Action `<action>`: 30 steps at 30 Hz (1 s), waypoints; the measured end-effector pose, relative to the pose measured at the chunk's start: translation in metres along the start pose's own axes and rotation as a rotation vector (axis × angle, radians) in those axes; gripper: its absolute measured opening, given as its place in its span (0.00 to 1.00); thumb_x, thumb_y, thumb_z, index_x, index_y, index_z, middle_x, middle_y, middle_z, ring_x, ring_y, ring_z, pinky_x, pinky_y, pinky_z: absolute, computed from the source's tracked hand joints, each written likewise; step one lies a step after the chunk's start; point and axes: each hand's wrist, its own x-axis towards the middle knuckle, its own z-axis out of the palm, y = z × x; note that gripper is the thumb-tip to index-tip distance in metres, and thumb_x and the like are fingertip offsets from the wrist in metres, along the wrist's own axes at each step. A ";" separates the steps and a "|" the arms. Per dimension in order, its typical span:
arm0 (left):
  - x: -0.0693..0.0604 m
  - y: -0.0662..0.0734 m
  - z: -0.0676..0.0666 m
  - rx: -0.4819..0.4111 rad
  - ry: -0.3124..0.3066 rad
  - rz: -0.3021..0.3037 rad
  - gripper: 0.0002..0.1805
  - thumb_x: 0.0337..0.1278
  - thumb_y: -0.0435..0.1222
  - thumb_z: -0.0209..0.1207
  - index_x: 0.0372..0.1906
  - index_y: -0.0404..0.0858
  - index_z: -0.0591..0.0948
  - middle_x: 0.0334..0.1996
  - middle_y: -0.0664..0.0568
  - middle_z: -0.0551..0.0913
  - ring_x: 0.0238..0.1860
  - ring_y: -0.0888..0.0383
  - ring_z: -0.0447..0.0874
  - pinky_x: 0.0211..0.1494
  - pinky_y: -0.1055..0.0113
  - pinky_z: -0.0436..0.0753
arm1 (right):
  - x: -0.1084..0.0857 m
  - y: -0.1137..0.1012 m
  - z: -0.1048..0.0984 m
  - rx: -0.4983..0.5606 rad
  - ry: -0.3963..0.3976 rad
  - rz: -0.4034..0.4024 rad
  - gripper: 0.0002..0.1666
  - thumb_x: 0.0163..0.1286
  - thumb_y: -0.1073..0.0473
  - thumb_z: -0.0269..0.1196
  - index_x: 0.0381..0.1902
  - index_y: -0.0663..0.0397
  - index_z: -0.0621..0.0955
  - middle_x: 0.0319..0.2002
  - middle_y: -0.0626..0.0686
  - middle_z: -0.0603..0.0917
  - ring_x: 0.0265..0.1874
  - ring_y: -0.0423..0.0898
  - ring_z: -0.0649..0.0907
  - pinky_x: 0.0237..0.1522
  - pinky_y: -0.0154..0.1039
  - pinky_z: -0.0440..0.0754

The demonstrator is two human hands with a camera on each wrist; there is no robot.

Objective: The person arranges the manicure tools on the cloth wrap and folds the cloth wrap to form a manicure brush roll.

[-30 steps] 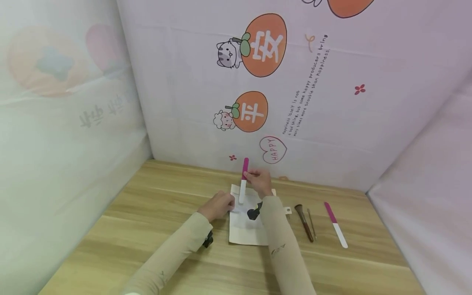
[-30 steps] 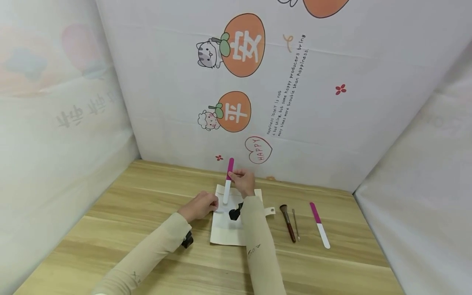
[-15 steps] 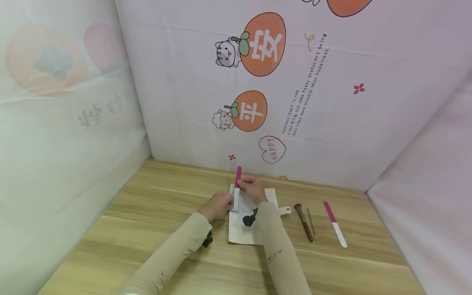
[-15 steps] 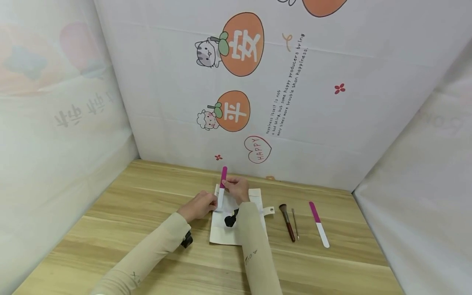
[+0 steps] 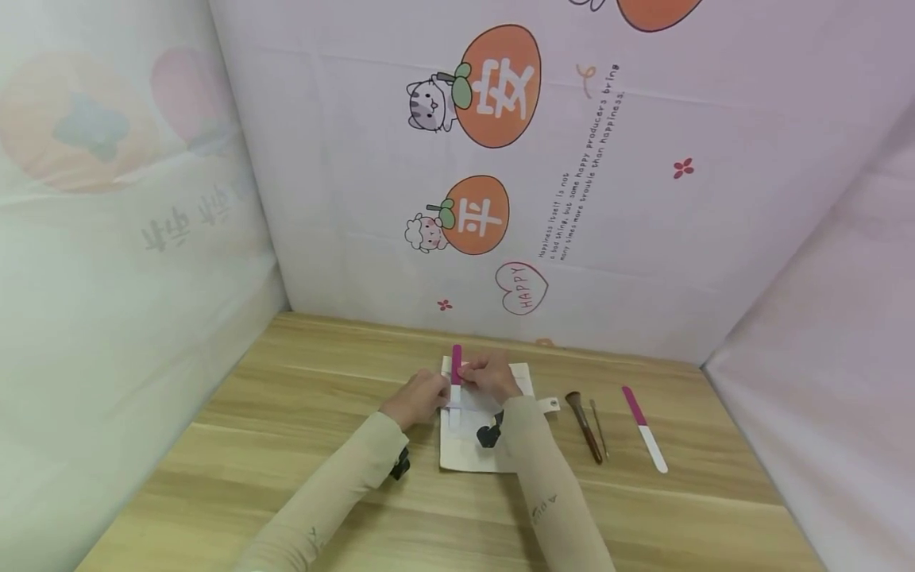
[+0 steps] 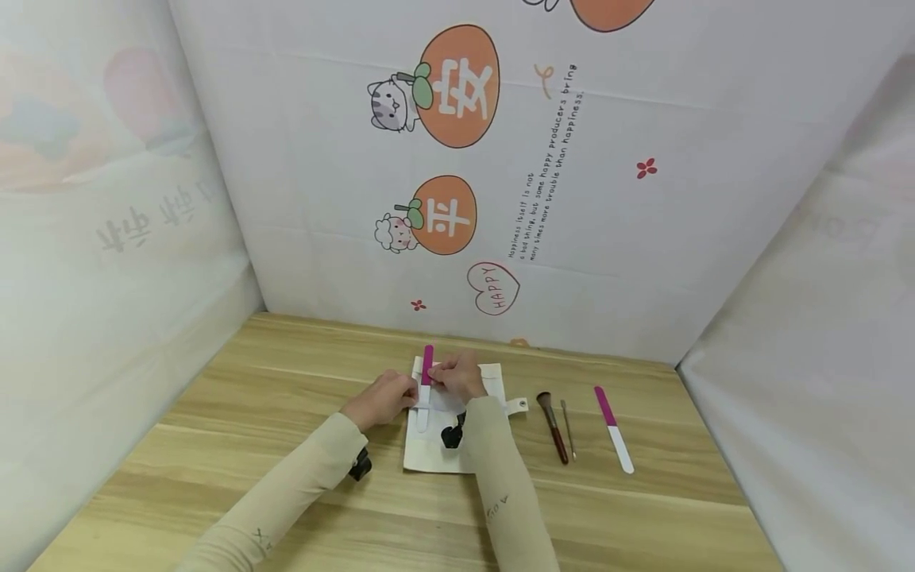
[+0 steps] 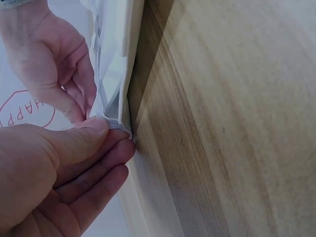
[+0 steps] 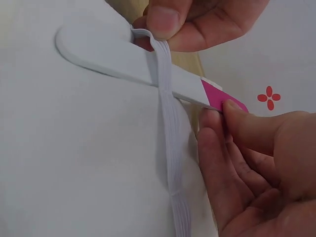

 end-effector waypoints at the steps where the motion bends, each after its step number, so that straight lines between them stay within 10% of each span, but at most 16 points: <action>1: 0.000 0.000 0.000 -0.004 -0.004 -0.009 0.05 0.68 0.27 0.65 0.34 0.33 0.87 0.30 0.48 0.87 0.32 0.58 0.79 0.43 0.63 0.85 | -0.001 0.000 0.000 -0.003 -0.018 0.009 0.06 0.70 0.63 0.72 0.40 0.61 0.91 0.35 0.55 0.94 0.30 0.39 0.86 0.37 0.31 0.81; 14: -0.001 0.003 -0.001 -0.004 -0.005 -0.011 0.07 0.68 0.26 0.64 0.32 0.32 0.87 0.27 0.46 0.86 0.27 0.59 0.75 0.36 0.65 0.80 | -0.011 -0.002 -0.007 -0.075 -0.145 0.097 0.08 0.70 0.61 0.72 0.41 0.61 0.91 0.32 0.54 0.93 0.29 0.41 0.88 0.36 0.33 0.87; 30: -0.001 0.001 0.001 -0.015 0.015 -0.017 0.06 0.67 0.26 0.64 0.32 0.33 0.86 0.27 0.49 0.85 0.29 0.58 0.76 0.40 0.64 0.82 | 0.004 -0.004 0.003 -0.056 0.042 0.024 0.07 0.68 0.62 0.73 0.40 0.62 0.91 0.34 0.57 0.93 0.29 0.42 0.89 0.35 0.30 0.79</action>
